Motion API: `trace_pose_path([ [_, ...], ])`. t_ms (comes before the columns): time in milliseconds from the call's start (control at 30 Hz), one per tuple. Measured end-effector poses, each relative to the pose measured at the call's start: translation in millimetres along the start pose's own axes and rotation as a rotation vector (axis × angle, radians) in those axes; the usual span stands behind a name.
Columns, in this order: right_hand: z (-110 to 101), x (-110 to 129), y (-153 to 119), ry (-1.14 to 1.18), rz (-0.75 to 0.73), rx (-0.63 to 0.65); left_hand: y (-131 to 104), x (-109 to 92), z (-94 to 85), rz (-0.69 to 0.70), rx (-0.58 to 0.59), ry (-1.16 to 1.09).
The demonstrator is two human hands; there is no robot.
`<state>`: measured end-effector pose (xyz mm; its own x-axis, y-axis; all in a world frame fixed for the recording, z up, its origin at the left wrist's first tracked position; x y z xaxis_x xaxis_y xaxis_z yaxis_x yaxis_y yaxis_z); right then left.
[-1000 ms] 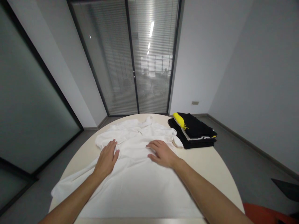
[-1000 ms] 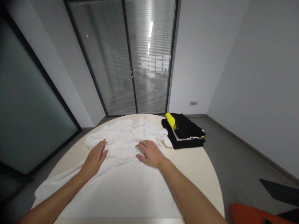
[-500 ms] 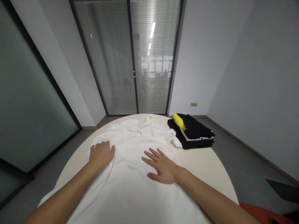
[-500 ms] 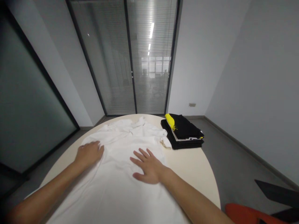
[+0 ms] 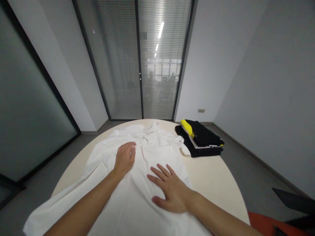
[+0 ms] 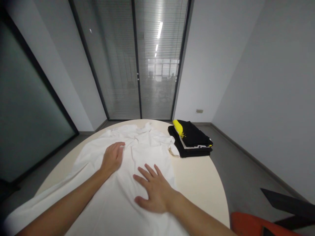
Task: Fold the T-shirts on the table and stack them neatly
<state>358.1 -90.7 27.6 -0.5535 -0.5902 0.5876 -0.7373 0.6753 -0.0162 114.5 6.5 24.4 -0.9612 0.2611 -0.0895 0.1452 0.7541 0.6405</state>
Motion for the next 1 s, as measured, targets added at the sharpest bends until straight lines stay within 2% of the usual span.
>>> trace_pose_path([
  [167, -14, 5, 26, -0.077, 0.034, -0.178, -18, 33, -8.9, -0.138, -0.069, -0.069],
  [300, -33, -1, 61, -0.143, 0.075, -0.282, -34, 39, -5.3, -0.171, 0.035, 0.033],
  [400, -33, -17, 76, -0.162, 0.091, -0.390, -46, 32, -2.6, -0.096, 0.154, 0.168],
  [533, -11, -36, 73, -0.156, 0.168, -0.362, -51, 14, -7.1, 0.114, 0.248, 0.214],
  [633, 2, -34, 62, -0.157, 0.158, -0.309, -40, 4, -10.6, 0.155, 0.339, 0.203],
  [700, 5, -29, 56, -0.157, 0.154, -0.275, -25, -2, -10.0, 0.115, 0.370, 0.212],
  [767, 6, -23, 52, -0.146, 0.168, -0.246, -6, -7, -5.6, 0.060, 0.349, 0.211],
  [900, 9, -13, 43, -0.104, 0.189, -0.197, 19, -19, 18.2, 0.045, 0.348, 0.179],
  [1000, 16, -7, 32, -0.092, 0.173, -0.177, 18, -25, 37.4, 0.012, 0.373, 0.197],
])
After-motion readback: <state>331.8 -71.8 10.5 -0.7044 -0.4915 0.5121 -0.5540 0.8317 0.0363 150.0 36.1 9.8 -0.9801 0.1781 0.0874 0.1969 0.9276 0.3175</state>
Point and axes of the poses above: each hand's wrist, its own y-axis towards the middle knuckle, its own z-axis out of the palm, x = y × z, the point moved 3 cm from there along y, towards the middle knuckle, and after that the axes turned 13 degrees about y, right-handed, at the moved point
